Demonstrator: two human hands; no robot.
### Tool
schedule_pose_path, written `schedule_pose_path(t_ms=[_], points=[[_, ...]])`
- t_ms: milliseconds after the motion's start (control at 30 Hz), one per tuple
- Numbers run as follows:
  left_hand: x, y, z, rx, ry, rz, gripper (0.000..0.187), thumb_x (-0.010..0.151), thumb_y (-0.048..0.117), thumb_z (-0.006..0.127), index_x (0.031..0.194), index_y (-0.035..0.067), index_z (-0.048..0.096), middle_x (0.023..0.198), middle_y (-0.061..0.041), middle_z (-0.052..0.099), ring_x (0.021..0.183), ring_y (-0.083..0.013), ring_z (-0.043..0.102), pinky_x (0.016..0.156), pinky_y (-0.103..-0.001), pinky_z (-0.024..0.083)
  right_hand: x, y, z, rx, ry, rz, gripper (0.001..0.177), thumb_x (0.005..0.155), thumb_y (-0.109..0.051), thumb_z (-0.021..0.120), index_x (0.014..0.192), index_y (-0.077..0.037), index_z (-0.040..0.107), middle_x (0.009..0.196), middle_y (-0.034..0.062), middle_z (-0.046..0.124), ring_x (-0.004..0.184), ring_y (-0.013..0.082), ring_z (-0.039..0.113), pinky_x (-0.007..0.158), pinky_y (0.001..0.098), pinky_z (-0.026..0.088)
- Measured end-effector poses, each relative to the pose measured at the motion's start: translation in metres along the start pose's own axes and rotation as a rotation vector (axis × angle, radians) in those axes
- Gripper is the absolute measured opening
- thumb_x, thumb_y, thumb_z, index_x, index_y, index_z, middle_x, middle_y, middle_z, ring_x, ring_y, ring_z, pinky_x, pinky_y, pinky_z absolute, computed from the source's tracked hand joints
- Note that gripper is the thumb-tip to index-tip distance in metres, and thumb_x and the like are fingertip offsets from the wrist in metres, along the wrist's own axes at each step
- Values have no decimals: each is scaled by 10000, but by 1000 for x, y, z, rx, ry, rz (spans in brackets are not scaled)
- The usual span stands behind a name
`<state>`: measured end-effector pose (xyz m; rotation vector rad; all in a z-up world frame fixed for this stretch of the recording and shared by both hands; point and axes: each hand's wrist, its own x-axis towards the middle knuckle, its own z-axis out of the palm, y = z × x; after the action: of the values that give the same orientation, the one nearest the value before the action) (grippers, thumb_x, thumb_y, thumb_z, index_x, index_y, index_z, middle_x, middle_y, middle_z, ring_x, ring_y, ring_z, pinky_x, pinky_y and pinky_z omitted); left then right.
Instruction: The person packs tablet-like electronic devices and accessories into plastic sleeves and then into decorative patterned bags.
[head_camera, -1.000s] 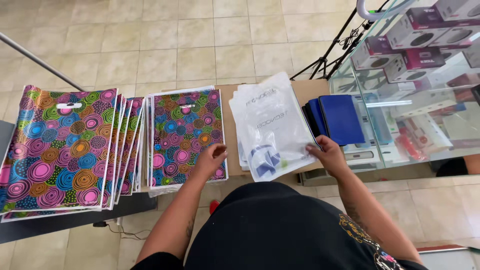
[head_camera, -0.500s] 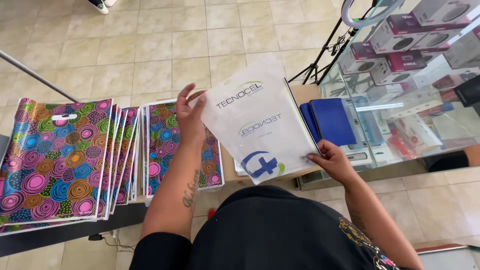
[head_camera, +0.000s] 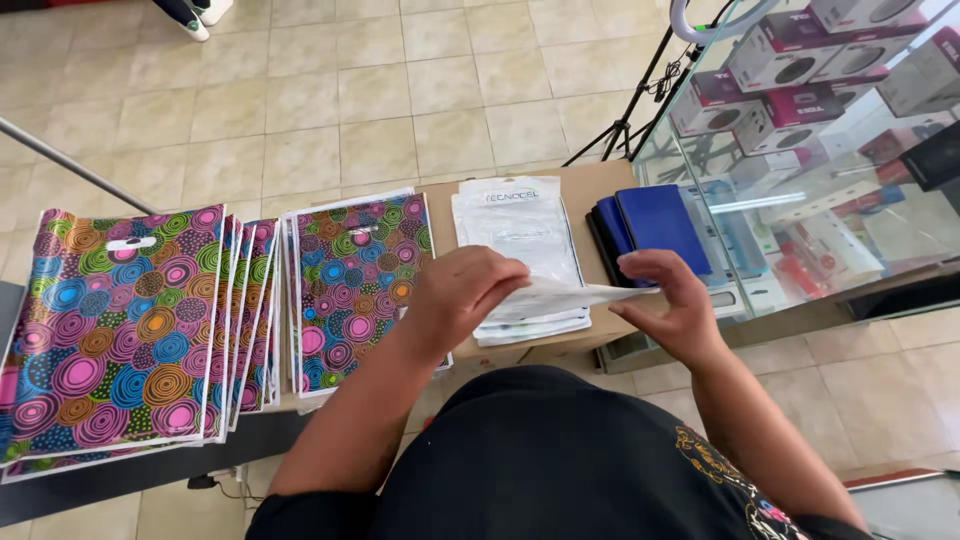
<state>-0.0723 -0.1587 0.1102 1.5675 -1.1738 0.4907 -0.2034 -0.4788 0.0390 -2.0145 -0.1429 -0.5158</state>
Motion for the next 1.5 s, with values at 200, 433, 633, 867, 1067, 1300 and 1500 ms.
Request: schedule_pose_path(t_ms=[200, 433, 633, 867, 1067, 1300, 1500], points=[[-4, 22, -18, 69, 6, 103, 83, 1045, 78, 843, 1110, 130, 849, 851, -22, 745, 694, -259, 728, 664, -370, 627, 3, -44, 15, -155, -22, -227, 377, 833, -123, 1021, 1169, -123, 848, 999, 58, 843, 883, 291, 813, 862, 476, 664], [-6, 33, -43, 175, -60, 81, 91, 1090, 157, 815, 1176, 185, 824, 864, 4, 667, 730, -255, 718, 706, -378, 616, 5, -70, 21, -251, -33, -434, 124, 956, -75, 906, 1074, -108, 918, 912, 69, 849, 755, 283, 766, 740, 431, 654], [-20, 23, -47, 201, -191, 105, 62, 1085, 262, 814, 1099, 202, 809, 1169, 7, 682, 1155, -313, 737, 949, -467, 596, 6, -82, 20, -375, -179, -429, 154, 1063, -89, 775, 1190, -118, 858, 980, 98, 871, 902, 376, 836, 812, 548, 677], [-31, 12, -48, 334, -187, 180, 153, 1099, 301, 794, 1010, 185, 746, 1179, 20, 671, 1233, -288, 745, 1035, -477, 610, 16, -88, 17, -513, -333, -384, 248, 1028, -327, 841, 1011, -80, 832, 1174, 140, 849, 1174, 397, 800, 1015, 577, 620], [-34, 45, -30, 303, -222, 310, 191, 1107, 288, 778, 977, 155, 740, 1317, -27, 712, 1352, -328, 710, 1129, -517, 562, 26, -95, 16, -312, -403, 92, 313, 1148, -251, 643, 1193, -38, 868, 1171, 235, 863, 1210, 511, 775, 1022, 651, 611], [-45, 52, -16, 453, -426, 296, 143, 1036, 300, 798, 963, 190, 746, 935, -38, 757, 1416, -352, 687, 1297, -851, 243, 32, -71, 21, -483, -488, 248, 567, 919, -107, 803, 1474, -200, 735, 1437, 121, 743, 1348, 441, 707, 1096, 585, 586], [-77, -6, -24, 764, -859, -136, 213, 953, 317, 864, 1112, 179, 840, 1165, -56, 845, 1421, -372, 675, 1320, -843, 206, 27, -68, 23, -454, -513, 260, 618, 954, 6, 642, 1557, -127, 681, 1486, 150, 709, 1407, 455, 685, 1163, 583, 562]])
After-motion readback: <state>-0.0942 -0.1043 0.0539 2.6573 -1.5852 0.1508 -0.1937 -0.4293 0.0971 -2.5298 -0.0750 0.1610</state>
